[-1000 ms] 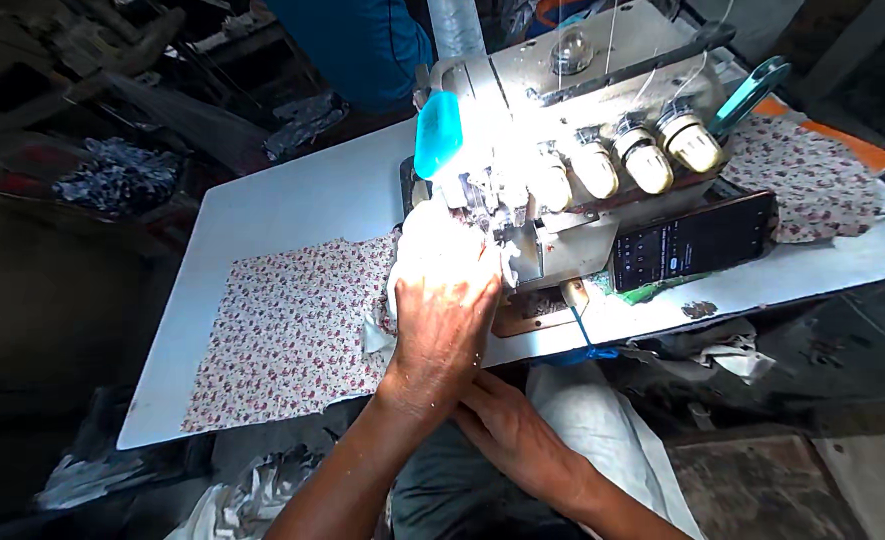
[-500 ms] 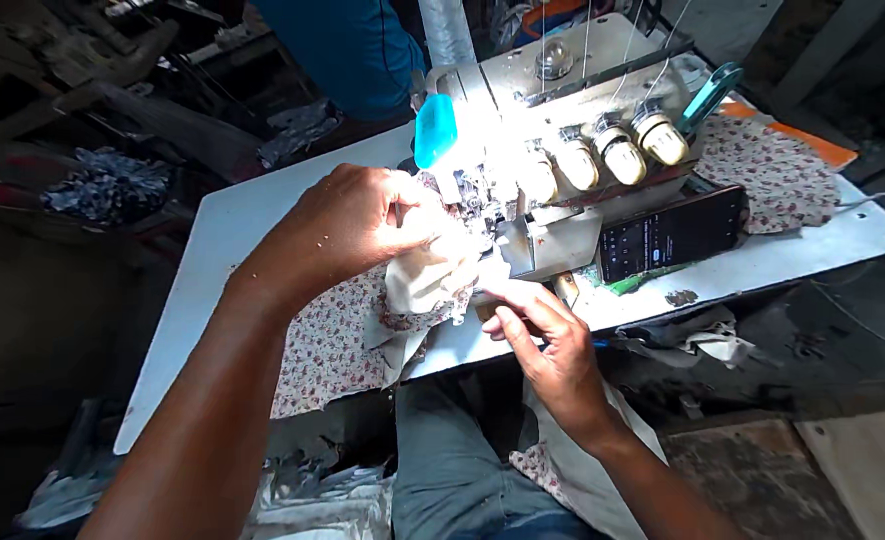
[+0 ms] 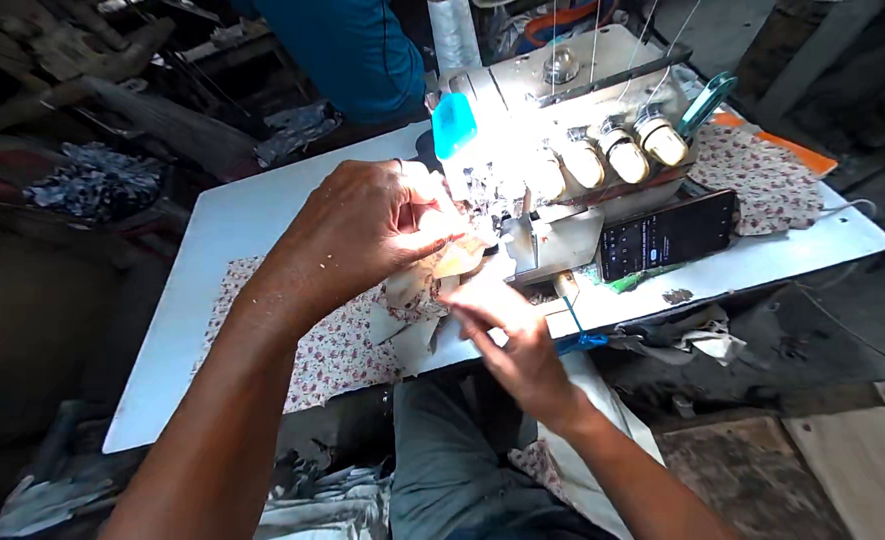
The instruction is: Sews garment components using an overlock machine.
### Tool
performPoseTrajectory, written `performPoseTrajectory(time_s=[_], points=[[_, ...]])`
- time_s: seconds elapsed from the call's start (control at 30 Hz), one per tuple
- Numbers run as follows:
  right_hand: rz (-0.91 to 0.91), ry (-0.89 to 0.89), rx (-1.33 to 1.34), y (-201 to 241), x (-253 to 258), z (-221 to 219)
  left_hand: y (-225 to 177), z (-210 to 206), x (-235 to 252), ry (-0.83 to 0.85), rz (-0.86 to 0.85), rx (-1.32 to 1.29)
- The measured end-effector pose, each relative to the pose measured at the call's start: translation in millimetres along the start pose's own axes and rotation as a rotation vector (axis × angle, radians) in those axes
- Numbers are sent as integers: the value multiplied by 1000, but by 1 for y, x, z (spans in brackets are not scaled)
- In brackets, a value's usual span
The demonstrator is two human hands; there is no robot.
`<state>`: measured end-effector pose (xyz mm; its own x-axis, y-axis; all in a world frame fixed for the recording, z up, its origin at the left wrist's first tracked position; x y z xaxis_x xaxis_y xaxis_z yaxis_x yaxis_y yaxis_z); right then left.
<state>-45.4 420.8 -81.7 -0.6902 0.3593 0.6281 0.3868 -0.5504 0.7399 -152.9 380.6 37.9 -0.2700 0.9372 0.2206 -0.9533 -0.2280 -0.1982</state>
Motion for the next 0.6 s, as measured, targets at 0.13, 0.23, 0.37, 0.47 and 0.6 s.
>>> performPoseTrajectory(time_s=[0.13, 0.23, 0.37, 0.47, 0.6], points=[[122, -134, -455, -4, 26, 42, -1, -3, 0, -1, -16, -22], [189, -18, -621, -4, 42, 41, -2, -6, -2, -5, -23, -23], [213, 25, -752, -5, 46, 39, -2, -7, -8, -18, -16, 3], [78, -15, -824, -6, 37, 52, -14, -14, -17, -35, -7, 34], [-267, 27, -374, -32, -2, 46, -47, -36, -33, -103, 0, 121]])
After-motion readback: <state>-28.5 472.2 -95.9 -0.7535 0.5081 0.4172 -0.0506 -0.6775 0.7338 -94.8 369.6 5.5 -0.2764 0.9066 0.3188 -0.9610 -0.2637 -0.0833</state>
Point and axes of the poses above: each hand's wrist, its own x-axis towards the middle knuckle, its own z-axis out of the back of the hand, y = z × x, the point moved 9 cm from there along x, towards the middle knuckle, and after that the axes turned 4 degrees about -x, right-handed, at the moved point
